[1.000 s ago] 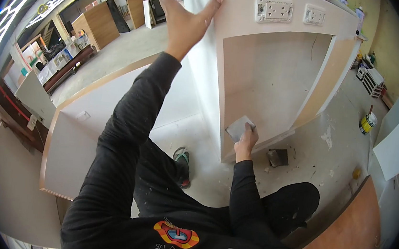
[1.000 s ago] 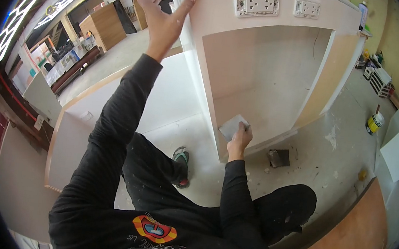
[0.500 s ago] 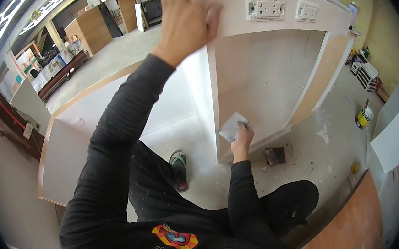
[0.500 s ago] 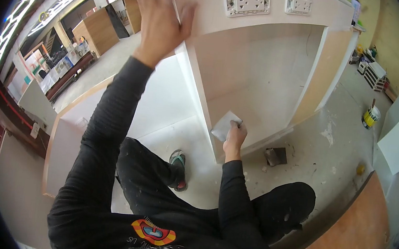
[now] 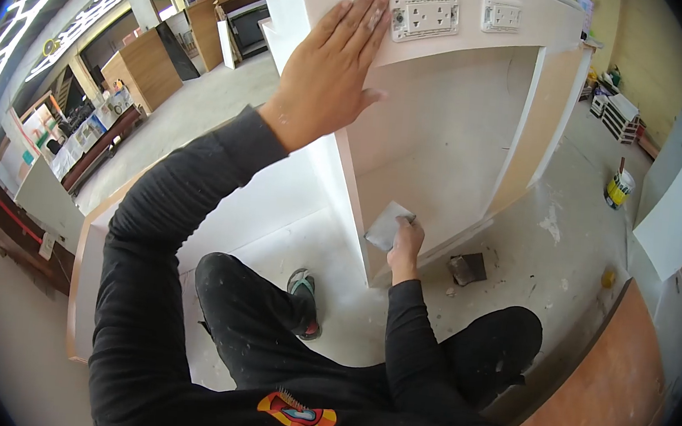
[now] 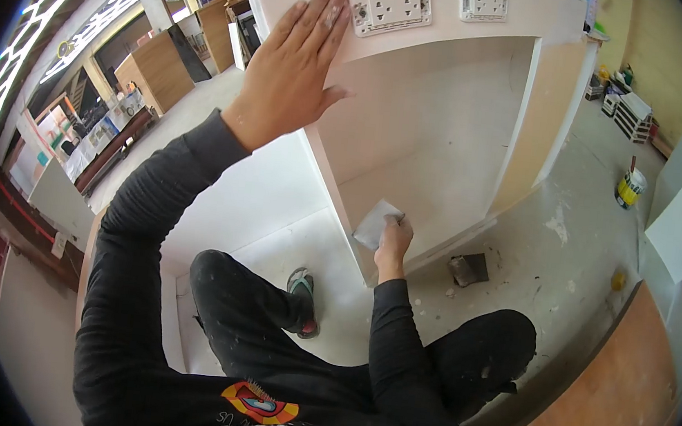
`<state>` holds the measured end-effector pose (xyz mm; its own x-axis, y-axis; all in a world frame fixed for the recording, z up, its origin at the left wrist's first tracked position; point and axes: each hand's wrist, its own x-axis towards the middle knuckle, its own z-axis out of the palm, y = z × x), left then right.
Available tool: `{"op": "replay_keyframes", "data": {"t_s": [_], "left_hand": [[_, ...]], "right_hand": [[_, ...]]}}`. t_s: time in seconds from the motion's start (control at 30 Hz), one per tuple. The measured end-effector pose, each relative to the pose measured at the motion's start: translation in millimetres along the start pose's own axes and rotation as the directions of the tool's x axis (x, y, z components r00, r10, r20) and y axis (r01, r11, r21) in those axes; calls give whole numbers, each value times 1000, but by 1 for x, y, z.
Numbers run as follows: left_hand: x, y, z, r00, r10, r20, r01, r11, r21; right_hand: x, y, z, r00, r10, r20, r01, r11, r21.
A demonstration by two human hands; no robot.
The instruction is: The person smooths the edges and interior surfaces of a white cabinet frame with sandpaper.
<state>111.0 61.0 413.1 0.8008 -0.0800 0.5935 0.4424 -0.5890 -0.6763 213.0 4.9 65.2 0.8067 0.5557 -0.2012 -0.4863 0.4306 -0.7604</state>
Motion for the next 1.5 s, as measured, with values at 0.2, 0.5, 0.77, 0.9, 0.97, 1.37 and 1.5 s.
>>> {"op": "replay_keyframes", "data": {"t_s": [0.2,0.5,0.77,0.9,0.97,1.37,1.5], "left_hand": [[-25,4,-5,971,157,182,-172,982,72],[55,-39,-57,961,257,103,-274,941,200],[106,-36,-32,914,350,207,-368,928,56],[85,-43,-42,904,386,182,-415,894,168],[63,-48,-53,917,364,162,-392,895,213],[104,-26,-21,910,398,118,-411,905,113],[130,8,-11,922,366,123,-376,924,67]], "right_hand": [[1,6,-10,999,-32,19,33,999,-42],[9,9,-7,1000,-4,14,4,1000,-10],[8,12,-5,1000,-19,5,19,999,-34],[10,16,-8,1000,-11,-3,11,999,-31],[7,13,-8,999,16,37,-14,999,-46],[12,18,-3,998,34,52,-34,999,-1],[8,11,-3,997,-13,77,19,997,-80]]}}
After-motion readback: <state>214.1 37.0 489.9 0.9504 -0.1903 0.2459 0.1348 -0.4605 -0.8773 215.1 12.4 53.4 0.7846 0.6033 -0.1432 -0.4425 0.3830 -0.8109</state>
